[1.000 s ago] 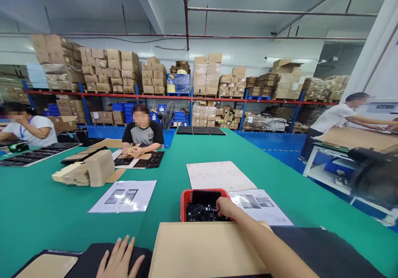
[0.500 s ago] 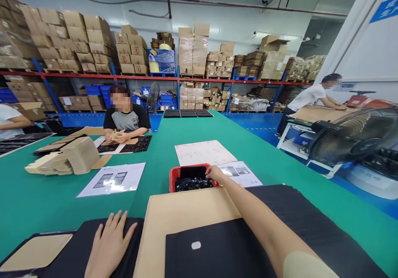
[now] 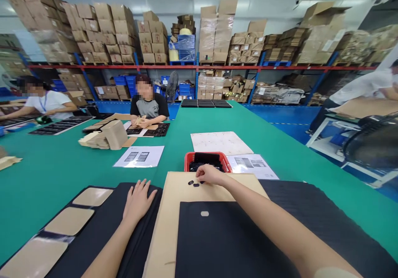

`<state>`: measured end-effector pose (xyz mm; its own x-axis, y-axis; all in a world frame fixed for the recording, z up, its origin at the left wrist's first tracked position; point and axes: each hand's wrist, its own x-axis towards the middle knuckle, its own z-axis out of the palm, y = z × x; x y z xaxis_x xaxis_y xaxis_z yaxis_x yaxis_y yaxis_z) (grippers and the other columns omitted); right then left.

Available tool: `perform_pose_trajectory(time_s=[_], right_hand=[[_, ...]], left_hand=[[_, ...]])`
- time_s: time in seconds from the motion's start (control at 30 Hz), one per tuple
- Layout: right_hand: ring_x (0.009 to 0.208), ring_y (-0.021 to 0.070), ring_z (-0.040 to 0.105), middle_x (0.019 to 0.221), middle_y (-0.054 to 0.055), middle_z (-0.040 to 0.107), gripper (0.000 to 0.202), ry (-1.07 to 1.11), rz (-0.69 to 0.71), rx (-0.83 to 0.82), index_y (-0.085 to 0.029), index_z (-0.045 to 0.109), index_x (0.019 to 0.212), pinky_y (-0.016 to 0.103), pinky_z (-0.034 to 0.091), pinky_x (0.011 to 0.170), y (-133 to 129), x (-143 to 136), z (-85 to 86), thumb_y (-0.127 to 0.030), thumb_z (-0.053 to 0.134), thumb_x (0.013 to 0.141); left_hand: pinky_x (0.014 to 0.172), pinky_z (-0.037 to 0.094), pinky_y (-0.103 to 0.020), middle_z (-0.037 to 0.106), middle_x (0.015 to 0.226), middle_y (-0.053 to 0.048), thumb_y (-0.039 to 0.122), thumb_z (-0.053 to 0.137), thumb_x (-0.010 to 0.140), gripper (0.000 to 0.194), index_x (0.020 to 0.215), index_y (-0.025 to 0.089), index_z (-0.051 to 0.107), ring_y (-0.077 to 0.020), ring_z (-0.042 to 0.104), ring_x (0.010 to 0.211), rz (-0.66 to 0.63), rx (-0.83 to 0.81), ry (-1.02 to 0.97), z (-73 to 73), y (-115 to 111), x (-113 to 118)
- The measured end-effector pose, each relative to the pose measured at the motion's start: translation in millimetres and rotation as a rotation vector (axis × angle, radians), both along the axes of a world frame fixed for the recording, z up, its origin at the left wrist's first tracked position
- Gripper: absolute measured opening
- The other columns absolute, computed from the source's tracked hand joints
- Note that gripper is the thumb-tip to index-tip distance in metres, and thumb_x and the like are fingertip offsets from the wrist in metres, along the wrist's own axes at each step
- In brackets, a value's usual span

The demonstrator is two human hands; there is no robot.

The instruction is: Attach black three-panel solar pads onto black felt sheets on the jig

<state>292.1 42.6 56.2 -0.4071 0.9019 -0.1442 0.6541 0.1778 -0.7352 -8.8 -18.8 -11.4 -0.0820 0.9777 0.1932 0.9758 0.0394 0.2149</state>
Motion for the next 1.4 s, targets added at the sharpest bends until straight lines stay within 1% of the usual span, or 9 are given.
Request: perform_pose_trajectory(time_s=[0.2, 0.4, 0.5, 0.6, 0.77, 0.9, 1.07, 1.3, 1.4], right_hand=[[0.075, 0.0179, 0.062, 0.075, 0.002, 0.068, 0.015, -0.13, -0.056, 0.158, -0.017, 0.066, 0.073, 0.024, 0.041, 0.063, -16.0, 28.8, -0.3, -0.003, 0.06, 0.072], [0.083, 0.0164, 0.061, 0.088, 0.003, 0.068, 0.009, -0.208, -0.123, 0.243, -0.017, 0.066, 0.082, 0.023, 0.04, 0.067, -29.2, 32.8, -5.8, -0.01, 0.06, 0.079], [0.083, 0.017, 0.06, 0.094, 0.006, 0.066, 0.006, -0.264, -0.147, 0.276, -0.016, 0.065, 0.085, 0.025, 0.039, 0.068, -34.2, 26.9, -10.3, -0.016, 0.063, 0.08], [0.081, 0.0162, 0.059, 0.094, 0.006, 0.064, 0.007, -0.307, -0.149, 0.29, -0.014, 0.063, 0.087, 0.026, 0.039, 0.067, -36.0, 24.2, -14.6, -0.014, 0.062, 0.08], [0.08, 0.0146, 0.059, 0.086, 0.001, 0.064, 0.006, -0.354, -0.1, 0.329, -0.015, 0.061, 0.087, 0.025, 0.041, 0.068, -32.1, 29.8, -14.7, -0.013, 0.057, 0.084], [0.092, 0.0197, 0.057, 0.098, 0.009, 0.063, 0.016, -0.467, -0.105, 0.442, -0.015, 0.063, 0.094, 0.028, 0.039, 0.075, -33.9, 35.2, -13.5, -0.011, 0.049, 0.089], [0.095, 0.024, 0.056, 0.096, 0.013, 0.063, 0.022, -0.588, -0.028, 0.505, -0.014, 0.069, 0.09, 0.031, 0.037, 0.081, -39.8, 35.0, -13.5, -0.01, 0.047, 0.089], [0.099, 0.022, 0.056, 0.104, 0.007, 0.063, 0.019, -0.584, -0.037, 0.5, -0.021, 0.07, 0.099, 0.029, 0.038, 0.078, -31.3, 9.4, -3.7, -0.031, 0.059, 0.087], [0.097, 0.0216, 0.056, 0.102, 0.007, 0.063, 0.014, -0.583, -0.056, 0.489, -0.018, 0.07, 0.092, 0.03, 0.038, 0.079, -28.5, -3.4, -3.2, -0.028, 0.063, 0.084]], left_hand=[[0.097, 0.042, -0.038, 0.058, 0.127, -0.01, 0.032, 0.039, 0.089, 0.036, 0.115, 0.019, 0.059, -0.0255, 0.051, 0.12, -0.056, 0.098, -0.076, 19.6, 1.9, 12.9], [0.087, 0.044, -0.031, 0.066, 0.098, -0.002, 0.031, 0.048, 0.089, 0.019, 0.091, 0.023, 0.065, -0.0205, 0.058, 0.098, -0.345, 0.082, -0.121, 51.4, 11.1, 96.8], [0.083, 0.043, -0.033, 0.065, 0.089, -0.004, 0.027, 0.059, 0.083, 0.01, 0.08, 0.021, 0.067, -0.0226, 0.058, 0.093, -0.407, 0.033, -0.111, 57.1, 14.1, 133.3], [0.079, 0.043, -0.032, 0.064, 0.086, -0.005, 0.02, 0.062, 0.079, 0.006, 0.075, 0.019, 0.066, -0.0235, 0.058, 0.092, -0.406, -0.008, -0.112, 55.9, 15.0, 149.7], [0.074, 0.045, -0.03, 0.064, 0.086, -0.004, 0.017, 0.063, 0.078, 0.004, 0.074, 0.016, 0.062, -0.0185, 0.058, 0.087, -0.383, -0.051, -0.121, 52.7, 15.2, 151.8], [0.069, 0.044, -0.028, 0.063, 0.08, -0.002, 0.011, 0.058, 0.08, 0.006, 0.076, 0.016, 0.059, -0.0171, 0.058, 0.081, -0.414, -0.033, -0.089, 51.9, 13.9, 152.1], [0.079, 0.041, -0.033, 0.063, 0.085, -0.006, 0.009, 0.049, 0.086, 0.018, 0.077, 0.017, 0.062, -0.0217, 0.055, 0.09, -0.533, 0.038, -0.005, 48.9, 5.7, 151.7], [0.08, 0.042, -0.034, 0.066, 0.085, -0.007, 0.015, 0.046, 0.089, 0.024, 0.086, 0.018, 0.069, -0.0228, 0.055, 0.089, -0.551, 0.059, 0.011, 48.3, 6.1, 136.8], [0.085, 0.041, -0.037, 0.066, 0.094, -0.009, 0.014, 0.043, 0.09, 0.027, 0.095, 0.017, 0.07, -0.0242, 0.054, 0.095, -0.517, 0.079, 0.007, 47.3, 10.2, 125.1]])
